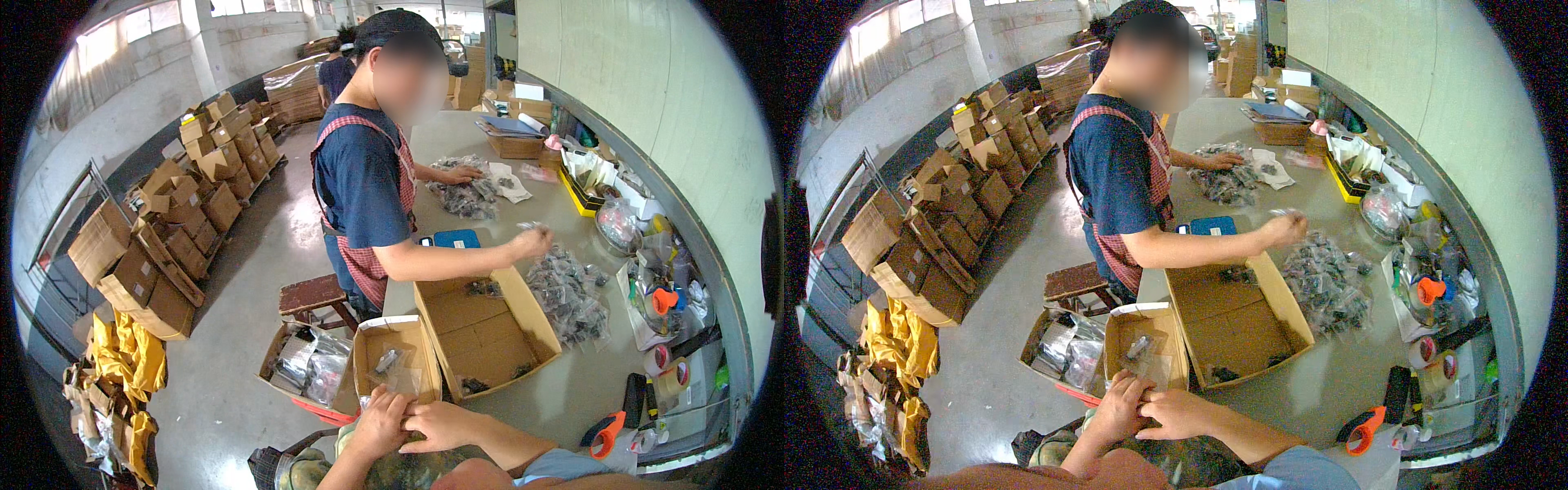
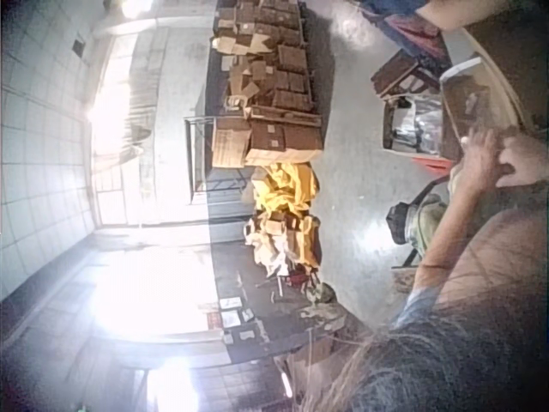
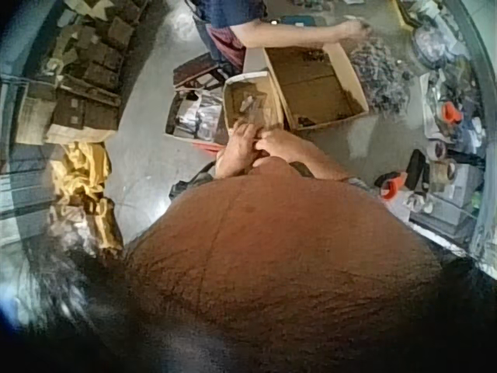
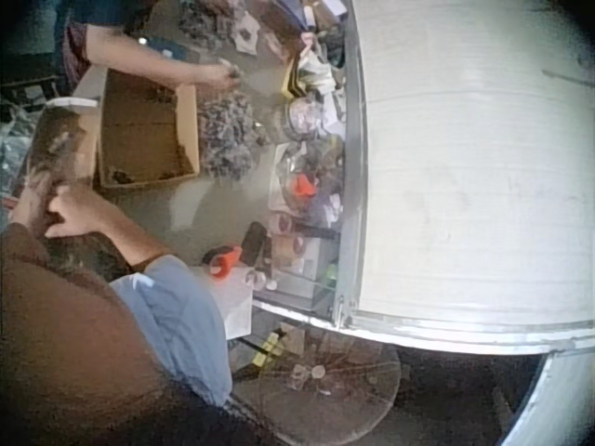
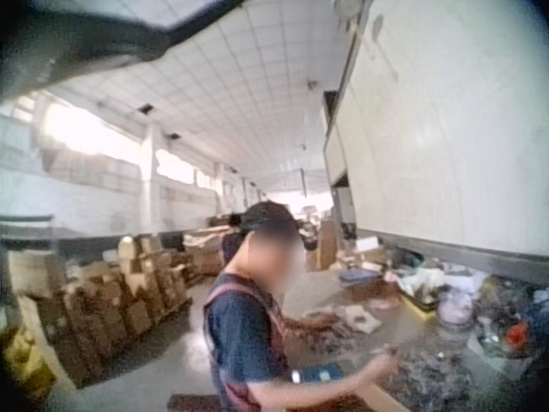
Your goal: The person sorts small metal hardware components from various boxes and bags into a small plastic cup by hand.
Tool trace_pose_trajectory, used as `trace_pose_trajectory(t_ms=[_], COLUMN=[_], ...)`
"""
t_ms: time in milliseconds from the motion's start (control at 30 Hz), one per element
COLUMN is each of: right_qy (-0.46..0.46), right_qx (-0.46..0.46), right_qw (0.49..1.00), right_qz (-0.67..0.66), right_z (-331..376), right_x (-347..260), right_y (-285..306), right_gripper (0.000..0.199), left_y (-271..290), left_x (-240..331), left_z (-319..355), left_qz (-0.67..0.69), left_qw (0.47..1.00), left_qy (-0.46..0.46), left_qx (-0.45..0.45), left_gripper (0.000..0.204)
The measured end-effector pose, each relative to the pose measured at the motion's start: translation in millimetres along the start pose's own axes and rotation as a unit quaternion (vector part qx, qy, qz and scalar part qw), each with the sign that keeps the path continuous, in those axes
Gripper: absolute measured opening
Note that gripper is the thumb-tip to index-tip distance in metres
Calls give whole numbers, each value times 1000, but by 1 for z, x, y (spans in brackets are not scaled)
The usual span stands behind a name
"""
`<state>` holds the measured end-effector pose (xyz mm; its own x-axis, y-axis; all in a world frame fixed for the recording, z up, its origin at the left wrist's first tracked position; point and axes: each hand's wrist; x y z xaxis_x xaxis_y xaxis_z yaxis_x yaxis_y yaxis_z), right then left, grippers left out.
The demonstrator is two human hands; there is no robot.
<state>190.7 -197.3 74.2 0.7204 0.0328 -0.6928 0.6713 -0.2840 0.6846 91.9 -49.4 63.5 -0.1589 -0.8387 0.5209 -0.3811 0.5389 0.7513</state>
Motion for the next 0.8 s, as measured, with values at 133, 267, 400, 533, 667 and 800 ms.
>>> trace_pose_trajectory(t_ms=[133,267,400,533,667,800], right_qy=[-37,-249,-286,-215,-237,-270], right_qx=[59,137,-211,-316,-336,-211], right_qw=[985,958,899,884,889,915], right_qz=[-158,34,257,269,200,213], right_z=[-1,3,43,69,49,16], right_x=[-7,69,211,306,275,231], right_y=[40,69,24,-33,-23,51], right_gripper=[22,21,49,44,31,32], left_y=[-1,2,0,1,0,4], left_x=[-3,-1,1,0,-1,4], left_z=[2,-1,-5,-2,0,-7], left_qz=[12,39,40,26,39,43], left_qw=[998,997,997,997,996,997], left_qy=[5,54,17,33,48,52], left_qx=[56,49,68,63,64,38], left_gripper=[42,38,40,41,40,46])
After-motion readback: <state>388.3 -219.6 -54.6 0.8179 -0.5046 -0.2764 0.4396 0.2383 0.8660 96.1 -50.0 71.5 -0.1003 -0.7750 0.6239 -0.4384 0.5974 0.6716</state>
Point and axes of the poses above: each hand's wrist, its own z-axis away from the middle knuckle, its own y-axis out of the back of the hand, x = y × z, and after that the axes turned 12 degrees about x, right-handed
